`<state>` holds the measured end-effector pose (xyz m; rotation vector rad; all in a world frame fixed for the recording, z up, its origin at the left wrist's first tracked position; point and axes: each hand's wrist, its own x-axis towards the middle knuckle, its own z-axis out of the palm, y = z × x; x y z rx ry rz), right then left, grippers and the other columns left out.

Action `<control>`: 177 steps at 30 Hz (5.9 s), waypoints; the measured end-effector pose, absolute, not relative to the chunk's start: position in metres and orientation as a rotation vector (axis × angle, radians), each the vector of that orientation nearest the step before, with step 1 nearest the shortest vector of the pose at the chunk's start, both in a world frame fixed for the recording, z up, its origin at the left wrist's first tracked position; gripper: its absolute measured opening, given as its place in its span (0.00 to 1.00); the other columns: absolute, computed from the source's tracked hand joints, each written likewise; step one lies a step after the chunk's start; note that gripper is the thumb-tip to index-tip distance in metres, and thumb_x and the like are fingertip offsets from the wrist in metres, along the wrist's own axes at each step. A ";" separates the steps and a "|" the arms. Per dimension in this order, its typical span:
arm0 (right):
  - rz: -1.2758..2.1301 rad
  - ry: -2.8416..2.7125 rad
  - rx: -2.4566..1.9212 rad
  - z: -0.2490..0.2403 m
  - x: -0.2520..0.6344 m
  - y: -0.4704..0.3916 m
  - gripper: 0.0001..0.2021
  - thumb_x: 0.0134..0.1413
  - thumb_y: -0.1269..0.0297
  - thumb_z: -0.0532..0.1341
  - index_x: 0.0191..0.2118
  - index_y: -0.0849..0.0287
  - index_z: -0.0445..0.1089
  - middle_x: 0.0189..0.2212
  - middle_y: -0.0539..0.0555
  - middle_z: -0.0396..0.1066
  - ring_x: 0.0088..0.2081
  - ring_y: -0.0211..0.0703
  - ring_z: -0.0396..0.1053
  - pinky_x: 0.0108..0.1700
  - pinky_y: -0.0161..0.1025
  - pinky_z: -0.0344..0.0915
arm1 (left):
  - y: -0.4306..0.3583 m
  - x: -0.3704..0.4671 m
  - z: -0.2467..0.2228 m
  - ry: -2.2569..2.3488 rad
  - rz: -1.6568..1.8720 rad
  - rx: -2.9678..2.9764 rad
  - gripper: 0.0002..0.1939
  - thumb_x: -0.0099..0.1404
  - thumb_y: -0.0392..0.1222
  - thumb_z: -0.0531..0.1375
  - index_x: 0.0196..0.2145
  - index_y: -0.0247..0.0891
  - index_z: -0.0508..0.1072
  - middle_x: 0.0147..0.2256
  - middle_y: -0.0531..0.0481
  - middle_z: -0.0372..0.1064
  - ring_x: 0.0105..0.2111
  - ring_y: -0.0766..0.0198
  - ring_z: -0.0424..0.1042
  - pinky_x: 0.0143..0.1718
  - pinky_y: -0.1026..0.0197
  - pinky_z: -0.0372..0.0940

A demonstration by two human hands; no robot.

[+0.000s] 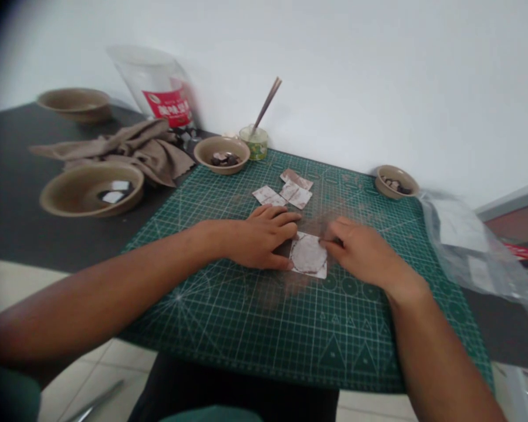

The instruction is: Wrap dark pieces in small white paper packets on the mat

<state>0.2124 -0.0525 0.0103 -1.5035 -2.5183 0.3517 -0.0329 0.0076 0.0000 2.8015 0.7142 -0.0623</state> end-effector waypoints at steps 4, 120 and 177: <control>0.599 -2.608 -1.318 0.009 0.207 -0.059 0.06 0.65 0.66 0.58 0.35 0.55 0.71 0.34 0.52 0.71 0.37 0.43 0.69 0.39 0.40 0.63 | 0.007 -0.033 0.002 0.697 -0.087 2.809 0.32 0.66 0.64 0.56 0.58 0.38 0.64 0.70 0.39 0.47 0.67 0.39 0.48 0.65 0.40 0.45; 0.453 -2.610 -1.387 0.007 0.198 -0.063 0.07 0.66 0.65 0.58 0.35 0.56 0.71 0.34 0.53 0.70 0.36 0.44 0.69 0.38 0.41 0.64 | 0.007 -0.033 -0.001 0.696 -0.062 2.823 0.30 0.66 0.63 0.57 0.56 0.38 0.65 0.69 0.38 0.48 0.67 0.38 0.49 0.64 0.41 0.47; 0.288 -2.572 -1.452 0.006 0.195 -0.056 0.06 0.66 0.65 0.57 0.36 0.56 0.69 0.36 0.54 0.70 0.38 0.46 0.69 0.40 0.43 0.64 | 0.009 -0.032 -0.005 0.749 -0.051 2.756 0.37 0.62 0.64 0.56 0.61 0.39 0.61 0.70 0.40 0.46 0.68 0.37 0.45 0.66 0.38 0.46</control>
